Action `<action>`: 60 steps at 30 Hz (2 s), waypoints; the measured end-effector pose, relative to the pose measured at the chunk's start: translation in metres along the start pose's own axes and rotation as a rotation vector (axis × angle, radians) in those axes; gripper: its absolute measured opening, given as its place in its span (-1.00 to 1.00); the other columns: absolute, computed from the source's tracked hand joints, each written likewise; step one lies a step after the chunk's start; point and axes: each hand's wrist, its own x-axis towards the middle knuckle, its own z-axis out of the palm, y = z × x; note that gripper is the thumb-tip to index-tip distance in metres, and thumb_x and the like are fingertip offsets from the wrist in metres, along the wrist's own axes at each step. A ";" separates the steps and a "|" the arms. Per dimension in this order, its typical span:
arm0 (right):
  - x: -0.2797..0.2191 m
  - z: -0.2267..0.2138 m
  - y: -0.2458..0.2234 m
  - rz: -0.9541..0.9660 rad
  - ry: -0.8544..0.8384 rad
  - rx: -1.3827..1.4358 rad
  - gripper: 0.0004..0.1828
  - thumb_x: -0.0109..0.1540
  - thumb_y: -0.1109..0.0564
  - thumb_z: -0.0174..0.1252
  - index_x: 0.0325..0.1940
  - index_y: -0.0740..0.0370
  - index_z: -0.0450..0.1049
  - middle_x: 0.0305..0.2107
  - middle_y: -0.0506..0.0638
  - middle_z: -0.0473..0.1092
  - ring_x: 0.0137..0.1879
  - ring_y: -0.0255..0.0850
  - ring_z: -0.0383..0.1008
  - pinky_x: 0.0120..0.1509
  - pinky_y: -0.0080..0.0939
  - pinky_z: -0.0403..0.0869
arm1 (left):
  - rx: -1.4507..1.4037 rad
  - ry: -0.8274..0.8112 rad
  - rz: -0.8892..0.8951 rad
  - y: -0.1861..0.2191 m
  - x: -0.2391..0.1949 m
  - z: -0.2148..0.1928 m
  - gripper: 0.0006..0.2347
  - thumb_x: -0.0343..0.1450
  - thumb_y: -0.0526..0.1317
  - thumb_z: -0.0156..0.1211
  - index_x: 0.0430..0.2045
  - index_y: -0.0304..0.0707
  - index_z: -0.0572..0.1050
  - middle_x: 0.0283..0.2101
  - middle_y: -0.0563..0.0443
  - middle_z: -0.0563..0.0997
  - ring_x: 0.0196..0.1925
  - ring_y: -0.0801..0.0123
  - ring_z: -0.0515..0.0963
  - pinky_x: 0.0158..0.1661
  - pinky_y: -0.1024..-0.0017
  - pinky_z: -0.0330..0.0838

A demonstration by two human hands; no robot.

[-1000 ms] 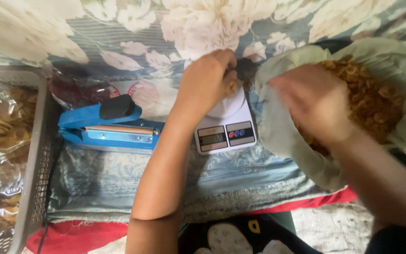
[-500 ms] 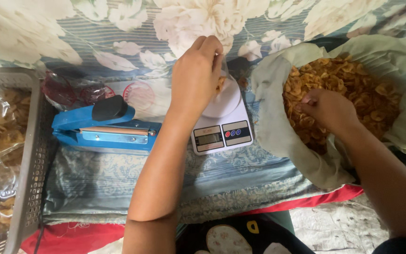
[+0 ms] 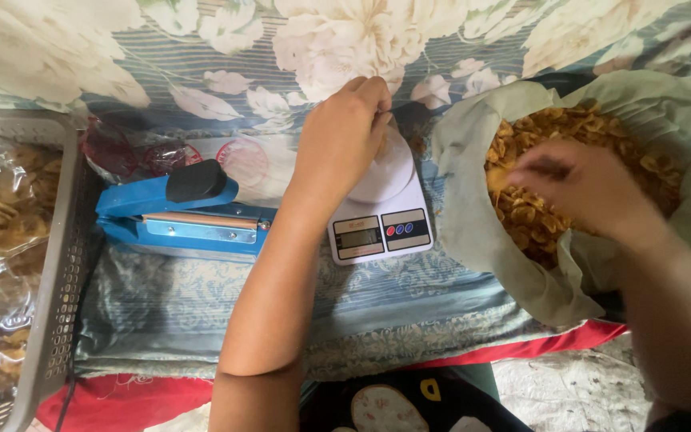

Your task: The person scoops dried fruit from a large sack into a small plastic bag placed on a digital scale. After reaching the desired weight, the person seals the bag using a blue heat sealer and places the finished package into a basket.

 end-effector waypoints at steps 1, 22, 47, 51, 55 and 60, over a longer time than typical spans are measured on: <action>-0.007 0.008 -0.018 -0.012 -0.039 0.102 -0.76 0.22 -0.04 0.27 -0.11 0.06 0.65 -0.33 -0.05 0.56 -0.32 -0.25 0.49 -0.24 -0.24 0.47 | -0.003 -0.004 -0.002 0.001 0.000 0.000 -0.91 0.39 -0.35 0.26 -0.38 -0.28 0.44 -0.30 -0.09 0.60 -0.30 -0.08 0.61 -0.31 0.07 0.43; 0.010 0.028 -0.078 -0.714 0.515 -0.286 -0.93 0.41 0.19 0.33 -0.06 0.22 0.58 -0.26 0.01 0.52 -0.22 -0.18 0.55 -0.17 -0.25 0.49 | -0.041 -0.431 -0.061 0.007 -0.012 -0.032 -0.81 0.21 -0.24 0.29 -0.39 -0.28 0.53 -0.40 -0.10 0.67 -0.29 -0.03 0.65 -0.31 0.09 0.46; -0.016 -0.019 -0.018 -0.497 0.477 -0.432 -0.70 0.36 0.28 0.15 0.19 0.29 0.51 0.05 0.20 0.47 0.17 0.05 0.52 0.30 -0.05 0.48 | 0.171 -0.202 -0.064 0.006 -0.015 -0.036 -0.88 0.38 -0.29 0.22 -0.30 -0.35 0.53 -0.24 -0.22 0.63 -0.18 -0.11 0.63 -0.19 0.05 0.46; -0.030 0.022 -0.046 -0.465 0.223 -0.285 -0.53 0.18 0.20 0.20 0.19 0.06 0.50 0.30 0.09 0.28 0.32 0.02 0.37 0.28 -0.06 0.46 | 0.180 -0.183 -0.044 0.002 -0.016 -0.032 -0.91 0.41 -0.33 0.18 -0.29 -0.36 0.53 -0.25 -0.22 0.63 -0.18 -0.10 0.63 -0.19 0.06 0.46; -0.029 0.092 -0.086 -0.673 0.092 -0.699 -0.23 0.04 0.26 0.11 0.38 -0.02 0.35 0.25 0.30 0.24 0.25 0.13 0.39 0.29 0.00 0.41 | 0.204 -0.185 -0.043 -0.003 -0.014 -0.029 -0.87 0.34 -0.37 0.18 -0.29 -0.37 0.54 -0.24 -0.23 0.63 -0.14 -0.10 0.63 -0.17 0.06 0.47; 0.007 0.149 -0.101 -0.494 0.347 -0.716 -0.45 0.10 0.20 0.14 0.21 0.24 0.48 0.03 0.24 0.41 0.00 0.07 0.48 0.03 0.04 0.47 | 0.177 -0.179 -0.046 -0.006 -0.015 -0.027 -0.81 0.25 -0.36 0.22 -0.30 -0.39 0.54 -0.23 -0.25 0.61 -0.11 -0.13 0.60 -0.16 0.06 0.46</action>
